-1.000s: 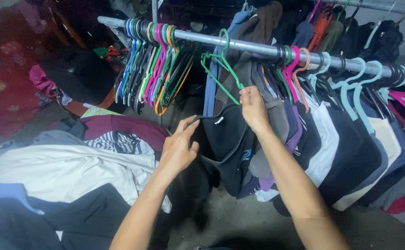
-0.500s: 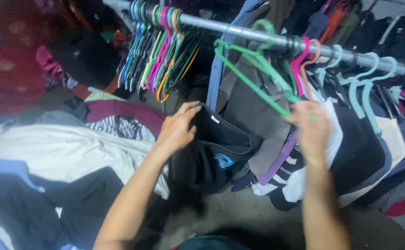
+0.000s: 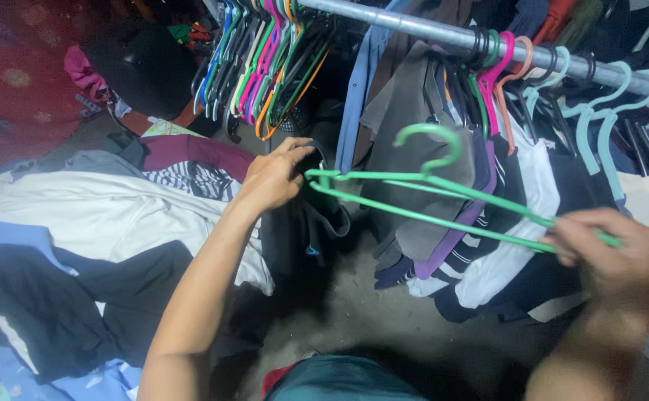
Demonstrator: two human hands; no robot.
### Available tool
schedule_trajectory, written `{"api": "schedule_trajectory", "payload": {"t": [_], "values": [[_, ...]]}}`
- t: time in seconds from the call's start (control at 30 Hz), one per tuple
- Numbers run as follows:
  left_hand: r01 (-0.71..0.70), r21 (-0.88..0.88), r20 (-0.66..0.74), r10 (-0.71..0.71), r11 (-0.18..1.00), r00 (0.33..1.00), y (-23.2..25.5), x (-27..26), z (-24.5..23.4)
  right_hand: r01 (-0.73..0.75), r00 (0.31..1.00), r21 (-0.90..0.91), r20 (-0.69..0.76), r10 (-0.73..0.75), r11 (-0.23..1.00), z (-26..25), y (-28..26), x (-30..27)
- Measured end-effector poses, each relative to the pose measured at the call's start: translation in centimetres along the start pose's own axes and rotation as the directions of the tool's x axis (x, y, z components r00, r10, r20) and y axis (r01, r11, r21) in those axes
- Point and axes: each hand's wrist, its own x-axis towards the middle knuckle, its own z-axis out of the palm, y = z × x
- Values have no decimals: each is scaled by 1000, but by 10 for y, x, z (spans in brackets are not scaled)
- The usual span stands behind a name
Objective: The person folds several garments and places them on hangers, then hangs them on a metal clothing rack. Items handled include a gray t-shirt, a black t-shirt, a black-and-white shirt, and a light blue patterned shirt. The person adjusts the shirts on the hangers and secures the blue shirt with a small tie.
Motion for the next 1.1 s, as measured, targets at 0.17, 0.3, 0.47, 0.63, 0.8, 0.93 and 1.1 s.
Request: {"api": "schedule_trajectory", "payload": {"t": [0.17, 0.3, 0.47, 0.63, 0.8, 0.93, 1.1], "values": [[-140, 21, 27, 139, 990, 990, 20, -4, -11, -68, 996, 78, 57, 64, 995, 65, -14, 22], [-208, 32, 51, 206, 978, 977, 40, -11, -18, -131, 986, 208, 126, 106, 969, 105, 10, 29], [-350, 43, -129, 352, 936, 927, 58, -12, -24, -94, 988, 524, 153, 15, 846, 155, 43, 21], [-385, 92, -334, 392, 918, 857, 75, -18, -29, -59, 998, 718, 54, 29, 694, 178, 33, 8], [-270, 117, -393, 294, 956, 871, 66, -5, -21, 383, 872, -179, -254, -419, 906, 197, -41, 8], [-250, 153, -399, 291, 956, 870, 64, -6, -24, 533, 771, -502, -45, -636, 681, 206, -70, -6], [-289, 145, -406, 324, 946, 855, 66, -13, -38, 821, 559, -132, 387, -733, 556, 266, -46, -21]]}}
